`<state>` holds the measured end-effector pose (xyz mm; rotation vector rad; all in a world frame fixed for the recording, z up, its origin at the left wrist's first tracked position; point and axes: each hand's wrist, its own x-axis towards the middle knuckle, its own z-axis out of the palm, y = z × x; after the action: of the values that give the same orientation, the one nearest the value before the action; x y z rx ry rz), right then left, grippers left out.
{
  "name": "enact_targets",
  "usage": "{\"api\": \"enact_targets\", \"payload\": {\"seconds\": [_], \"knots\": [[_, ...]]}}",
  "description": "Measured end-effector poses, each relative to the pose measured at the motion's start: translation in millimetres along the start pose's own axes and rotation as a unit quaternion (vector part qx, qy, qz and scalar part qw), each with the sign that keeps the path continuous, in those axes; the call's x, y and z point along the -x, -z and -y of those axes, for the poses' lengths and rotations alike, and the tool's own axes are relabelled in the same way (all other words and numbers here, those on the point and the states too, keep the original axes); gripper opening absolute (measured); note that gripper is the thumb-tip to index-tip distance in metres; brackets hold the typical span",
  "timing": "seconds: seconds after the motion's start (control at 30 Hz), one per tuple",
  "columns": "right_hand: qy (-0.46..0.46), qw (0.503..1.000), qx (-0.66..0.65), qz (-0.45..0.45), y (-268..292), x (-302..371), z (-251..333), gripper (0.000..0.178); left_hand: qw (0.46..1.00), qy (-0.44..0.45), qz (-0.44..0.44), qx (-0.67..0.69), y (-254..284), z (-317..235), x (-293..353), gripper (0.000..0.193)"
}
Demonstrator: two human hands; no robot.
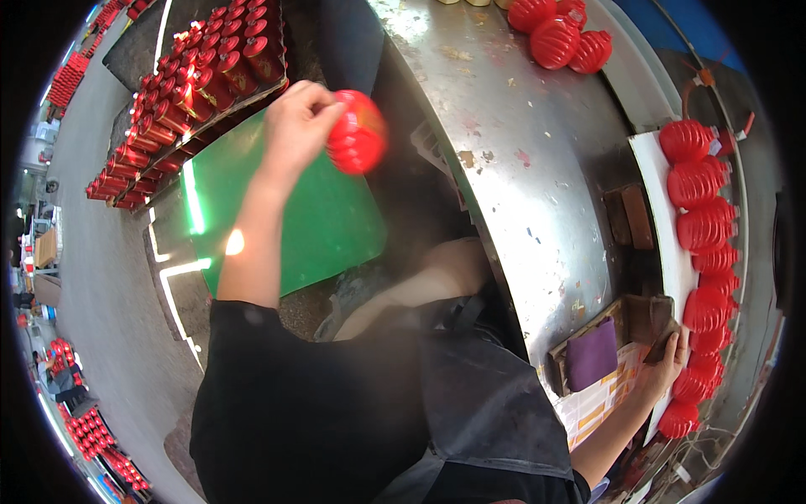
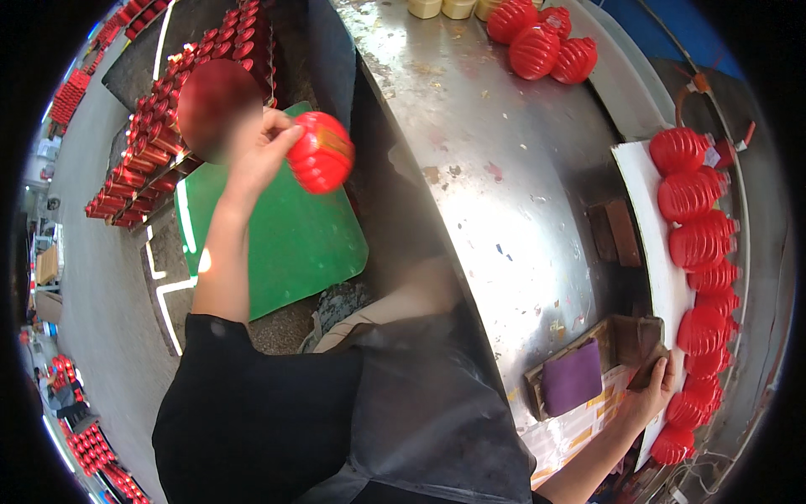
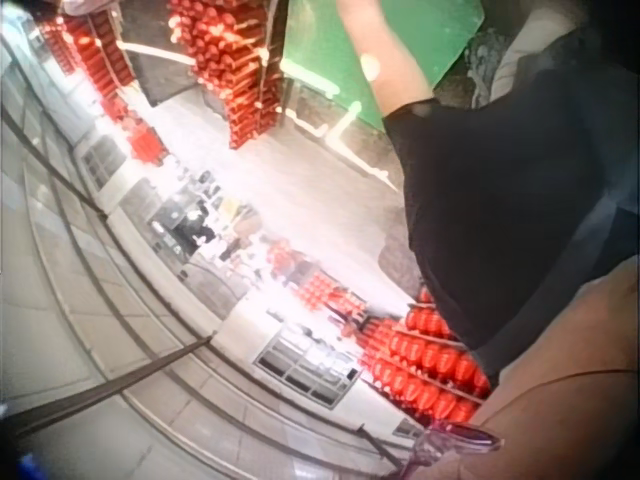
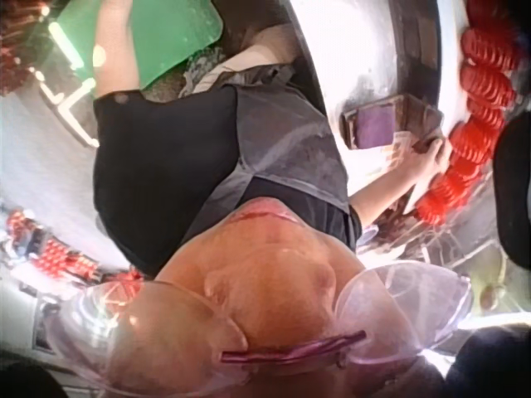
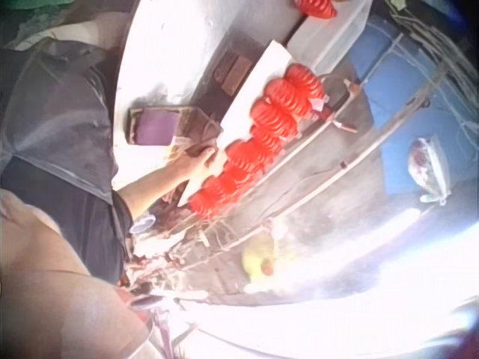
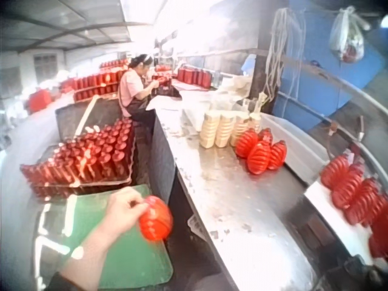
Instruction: The person repeatedly picks up red ribbed bottles, applies a gold label to each bottle, smooths the label, and places the labeled bottle on a green tray. The process is repeated for multiple bottles in a continuous sequence.
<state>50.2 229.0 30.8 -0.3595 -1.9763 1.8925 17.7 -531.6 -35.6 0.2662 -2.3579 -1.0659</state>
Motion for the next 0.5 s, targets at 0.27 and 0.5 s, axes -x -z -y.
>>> {"api": "enact_targets", "payload": {"seconds": [0.27,0.5], "knots": [[-0.078,0.995,0.002,-0.057,29,-8,-14,0.033,0.949,0.096,-0.156,-0.258,-5,238,-38,0.020],[-0.091,0.992,0.012,-0.086,37,9,-24,0.030,0.931,0.225,-0.066,-0.279,-22,323,-28,0.021]]}}
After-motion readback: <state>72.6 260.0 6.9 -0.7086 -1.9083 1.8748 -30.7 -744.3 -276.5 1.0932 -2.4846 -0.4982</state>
